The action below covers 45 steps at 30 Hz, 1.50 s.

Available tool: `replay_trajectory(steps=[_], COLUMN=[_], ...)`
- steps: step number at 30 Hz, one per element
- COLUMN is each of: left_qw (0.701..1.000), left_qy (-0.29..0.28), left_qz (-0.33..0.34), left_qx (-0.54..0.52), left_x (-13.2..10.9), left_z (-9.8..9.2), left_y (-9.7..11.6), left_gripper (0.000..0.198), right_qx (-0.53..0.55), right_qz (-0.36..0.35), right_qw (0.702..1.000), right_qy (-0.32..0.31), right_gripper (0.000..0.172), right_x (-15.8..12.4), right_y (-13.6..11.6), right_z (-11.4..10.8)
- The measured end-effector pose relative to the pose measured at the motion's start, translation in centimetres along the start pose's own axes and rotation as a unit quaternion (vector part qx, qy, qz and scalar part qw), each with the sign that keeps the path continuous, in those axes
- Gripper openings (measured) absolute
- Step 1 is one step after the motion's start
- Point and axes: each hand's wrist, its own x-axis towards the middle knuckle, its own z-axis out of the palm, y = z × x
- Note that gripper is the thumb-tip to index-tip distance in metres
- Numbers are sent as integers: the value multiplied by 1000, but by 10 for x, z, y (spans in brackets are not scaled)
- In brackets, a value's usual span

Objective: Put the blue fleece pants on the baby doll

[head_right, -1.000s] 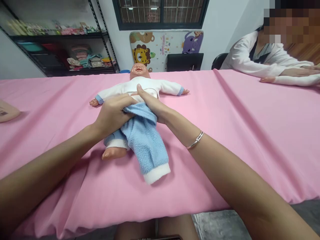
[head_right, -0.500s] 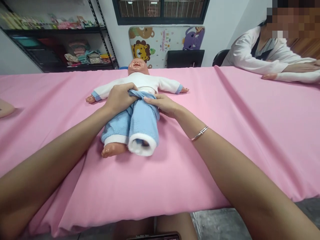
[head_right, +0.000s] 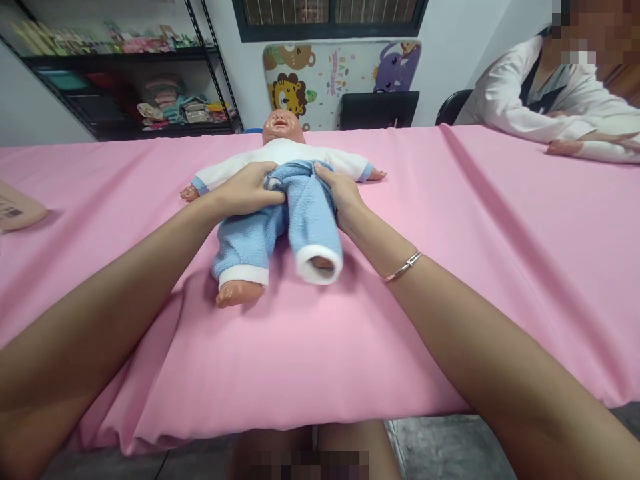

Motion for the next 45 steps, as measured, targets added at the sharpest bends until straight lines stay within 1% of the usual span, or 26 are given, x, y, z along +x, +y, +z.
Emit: replay_trajectory(steps=[2, 3, 5, 8, 13, 16, 19, 21, 24, 27, 30, 32, 34, 37, 39, 42, 45], left_qw=[999, 998, 995, 992, 983, 985, 991, 993, 994, 993, 991, 989, 987, 987, 985, 983, 984], left_qy=[44, 64, 94, 118, 150, 143, 117, 107, 108, 114, 109, 111, 121, 119, 117, 140, 152], left_qz=[-1, -3, -7, -21, -44, -25, 5, 11, -7, -34, -68, -84, -89, -79, -87, -94, -80], left_qx=[6, 13, 27, 48, 93, 89, 62, 39, 20, 23, 37, 46, 51, 76, 90, 70, 42], left_x=[0, 0, -1, -4, -5, -3, -1, 0, 2, 2, 1, -2, -5, -7, -7, -5, -2], left_z=[3, 4, 7, 11, 15, 15, 15, 15, 16, 18, 21, 22, 22, 21, 20, 20, 22], left_y=[-2, -2, -3, -2, -4, -4, -2, -1, 0, -1, -1, -1, 0, 1, 1, 0, -4], left_gripper=[9, 10, 15, 23, 18, 16, 14, 12, 12, 13, 13, 13, 15, 20, 23, 17, 13], right_qx=[61, 67, 51, 15, -3, -15, -30, -37, -49, -83, -113, -102, -67, -16, -2, -13, -57], right_qz=[11, 3, -10, -23, -50, -56, -81, -101, -111, -109, -105, -87, -59, -4, 33, 70, 65], right_qw=[998, 997, 998, 999, 999, 998, 995, 992, 991, 989, 988, 991, 992, 980, 969, 959, 960], right_qy=[19, 31, 37, 28, 10, 8, 44, 63, 60, 47, 22, -17, -86, -200, -245, -273, -268], right_gripper=[26, 25, 28, 35, 44, 45, 42, 38, 34, 33, 35, 37, 39, 47, 58, 71, 77], right_x=[-6, -7, -6, -2, -1, -2, 0, 1, 3, 3, 0, -4, -10, -17, -20, -20, -18], right_y=[-5, -5, -5, 0, 3, 2, 1, 1, 2, 4, 4, 0, -5, -17, -23, -30, -32], right_z=[8, 10, 10, 6, 4, 5, 4, 4, 3, 3, 4, 5, 6, 0, -8, -19, -21])
